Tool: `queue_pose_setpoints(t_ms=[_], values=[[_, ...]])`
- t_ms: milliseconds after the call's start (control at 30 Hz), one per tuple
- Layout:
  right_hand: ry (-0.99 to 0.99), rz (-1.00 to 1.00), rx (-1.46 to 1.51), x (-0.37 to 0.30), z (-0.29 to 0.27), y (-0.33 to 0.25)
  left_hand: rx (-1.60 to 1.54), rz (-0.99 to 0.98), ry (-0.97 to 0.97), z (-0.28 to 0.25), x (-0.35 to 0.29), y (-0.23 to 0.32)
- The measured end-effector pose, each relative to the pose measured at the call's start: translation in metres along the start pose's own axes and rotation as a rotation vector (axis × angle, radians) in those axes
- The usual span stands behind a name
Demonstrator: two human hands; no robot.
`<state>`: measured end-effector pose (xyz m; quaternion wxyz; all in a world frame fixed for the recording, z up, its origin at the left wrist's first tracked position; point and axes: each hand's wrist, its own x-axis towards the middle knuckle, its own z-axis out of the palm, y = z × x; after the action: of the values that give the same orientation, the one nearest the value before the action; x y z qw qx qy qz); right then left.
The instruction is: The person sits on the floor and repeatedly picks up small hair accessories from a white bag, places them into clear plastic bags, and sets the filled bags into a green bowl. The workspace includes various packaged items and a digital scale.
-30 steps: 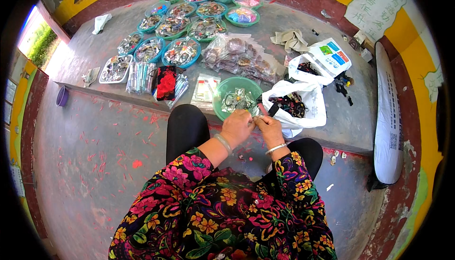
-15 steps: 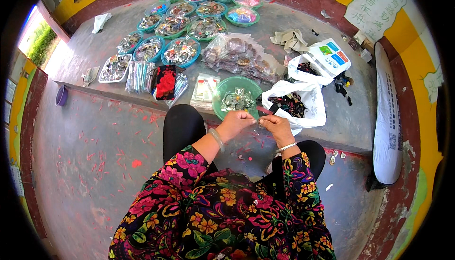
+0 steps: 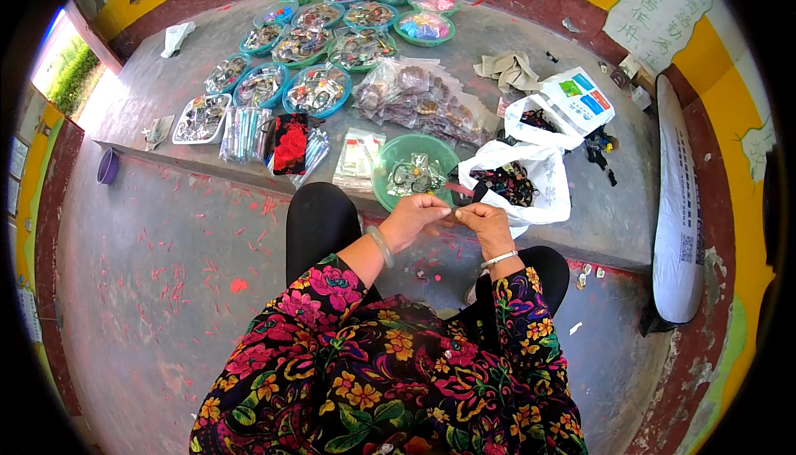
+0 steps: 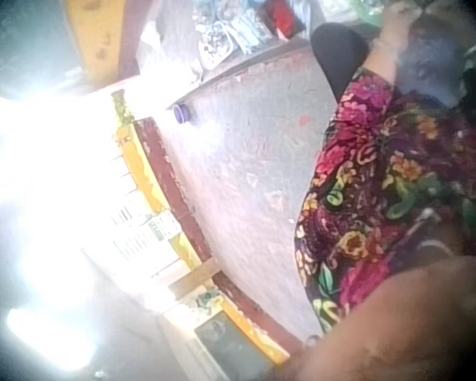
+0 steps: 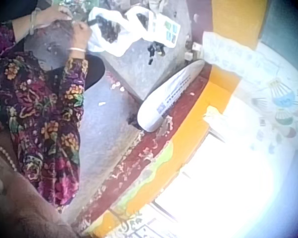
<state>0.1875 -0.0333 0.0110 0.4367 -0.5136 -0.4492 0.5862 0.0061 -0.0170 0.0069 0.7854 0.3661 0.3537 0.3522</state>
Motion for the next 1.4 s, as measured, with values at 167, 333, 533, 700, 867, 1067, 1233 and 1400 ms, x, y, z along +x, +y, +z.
queue_pose_setpoints(t_ms=[167,333,533,700,867,1067,1233,1400], values=[[-0.01,-0.014,-0.041,-0.002,0.002,-0.004,0.023,0.018,-0.044,-0.002,0.001,-0.003],[-0.01,-0.038,-0.153,0.001,0.0,0.003,-0.006,0.023,-0.031,0.001,-0.001,0.002],[0.012,-0.113,-0.415,0.0,0.002,0.001,-0.081,0.002,0.011,0.001,-0.004,0.012],[0.024,-0.273,-0.595,0.0,0.003,0.004,-0.101,-0.041,-0.012,-0.015,0.006,-0.003],[0.083,-0.378,-0.74,-0.002,0.006,0.004,-0.108,-0.089,0.009,-0.016,0.006,-0.003],[0.086,-0.771,-0.951,-0.011,0.019,-0.017,0.208,-0.019,0.194,-0.018,0.016,-0.016],[0.059,-0.677,-1.073,-0.011,0.023,-0.004,0.582,0.115,0.2,-0.014,0.015,-0.021],[0.038,-0.485,-1.213,-0.013,0.021,-0.002,0.602,0.086,0.181,-0.007,0.01,-0.019]])
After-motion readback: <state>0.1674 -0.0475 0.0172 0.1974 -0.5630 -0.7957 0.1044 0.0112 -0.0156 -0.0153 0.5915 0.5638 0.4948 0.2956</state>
